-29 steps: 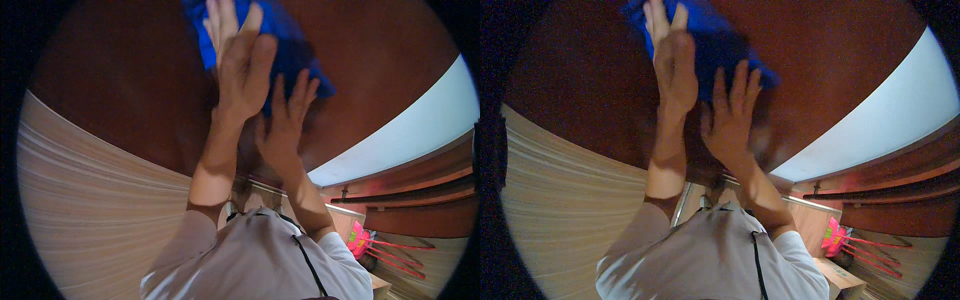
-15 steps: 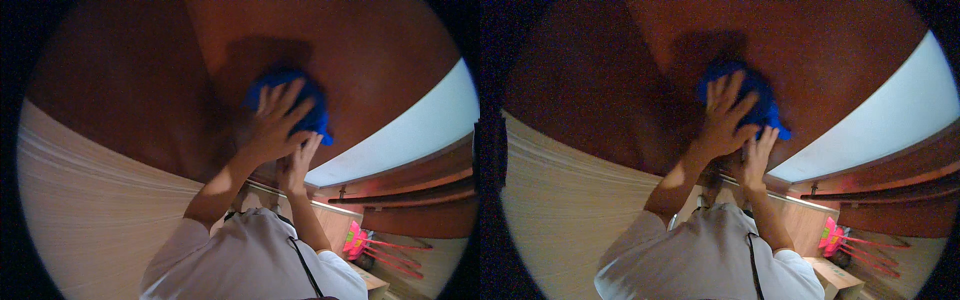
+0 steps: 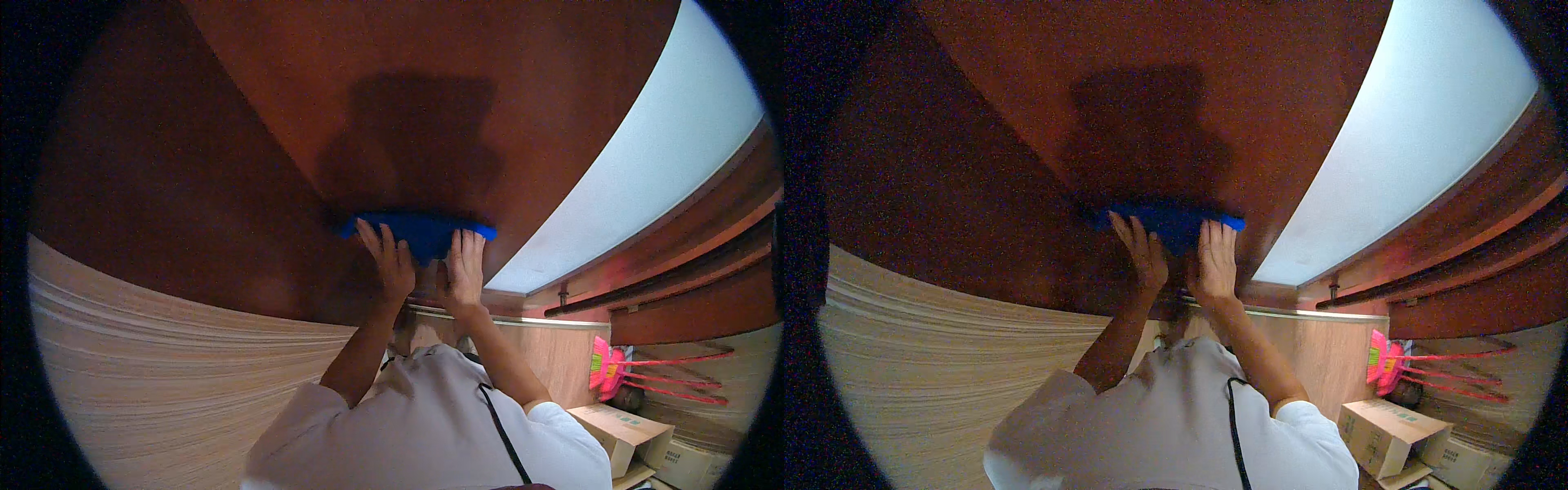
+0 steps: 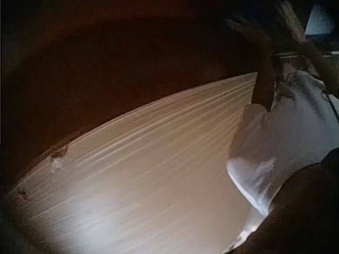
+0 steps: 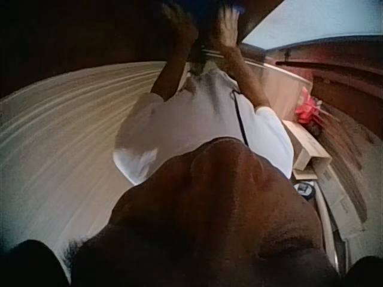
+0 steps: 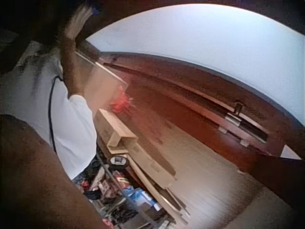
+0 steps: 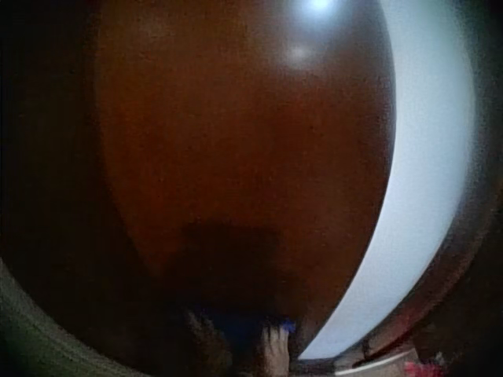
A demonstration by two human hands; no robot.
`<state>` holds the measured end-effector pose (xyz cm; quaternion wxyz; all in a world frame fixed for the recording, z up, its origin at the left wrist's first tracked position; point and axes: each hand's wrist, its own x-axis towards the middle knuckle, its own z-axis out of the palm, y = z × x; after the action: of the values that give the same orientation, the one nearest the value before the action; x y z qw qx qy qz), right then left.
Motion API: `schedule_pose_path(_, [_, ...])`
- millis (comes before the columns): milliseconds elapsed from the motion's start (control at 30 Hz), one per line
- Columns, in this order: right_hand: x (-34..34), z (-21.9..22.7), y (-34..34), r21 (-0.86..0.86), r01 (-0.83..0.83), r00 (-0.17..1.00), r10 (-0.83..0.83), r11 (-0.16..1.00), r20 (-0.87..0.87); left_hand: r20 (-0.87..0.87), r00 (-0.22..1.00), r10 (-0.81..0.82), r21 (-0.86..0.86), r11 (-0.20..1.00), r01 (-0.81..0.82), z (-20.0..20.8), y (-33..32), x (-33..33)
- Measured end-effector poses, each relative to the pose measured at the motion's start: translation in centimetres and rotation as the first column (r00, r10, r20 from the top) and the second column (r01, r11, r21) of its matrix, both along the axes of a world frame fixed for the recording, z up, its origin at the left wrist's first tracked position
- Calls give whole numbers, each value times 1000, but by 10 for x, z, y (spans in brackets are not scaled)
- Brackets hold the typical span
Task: The person wipes a light-colored striped wall and an adjacent dark wood surface with a blue cloth. They move the cloth in repeated strokes across the wall and then along the wood paneling, covering different areas.
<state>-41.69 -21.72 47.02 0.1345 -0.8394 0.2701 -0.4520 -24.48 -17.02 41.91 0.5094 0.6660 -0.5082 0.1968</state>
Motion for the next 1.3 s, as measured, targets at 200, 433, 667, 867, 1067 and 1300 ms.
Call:
schedule_pose_path(200, [12,-15,5,34,38,995,-35,999,-97,-45,998,-39,38,998,41,-5,9,-10])
schedule_pose_path(433, [-21,26,-11,-21,207,963,-201,978,178,131,981,-140,165,979,117,66,-12,-69])
schedule_pose_path(667, [-33,-23,-2,40,191,976,-195,981,95,102,960,-260,357,910,209,30,-4,-73])
schedule_pose_path(867, [-23,31,-17,-73,186,976,-176,980,131,164,959,-233,81,972,222,111,-22,-67])
schedule_pose_path(1067, [-49,89,-37,-76,247,917,-208,966,339,384,868,-315,183,947,262,196,-50,-92])
schedule_pose_path(1300, [-23,47,4,-2,172,946,-165,985,281,428,869,-247,215,962,168,168,-39,-62])
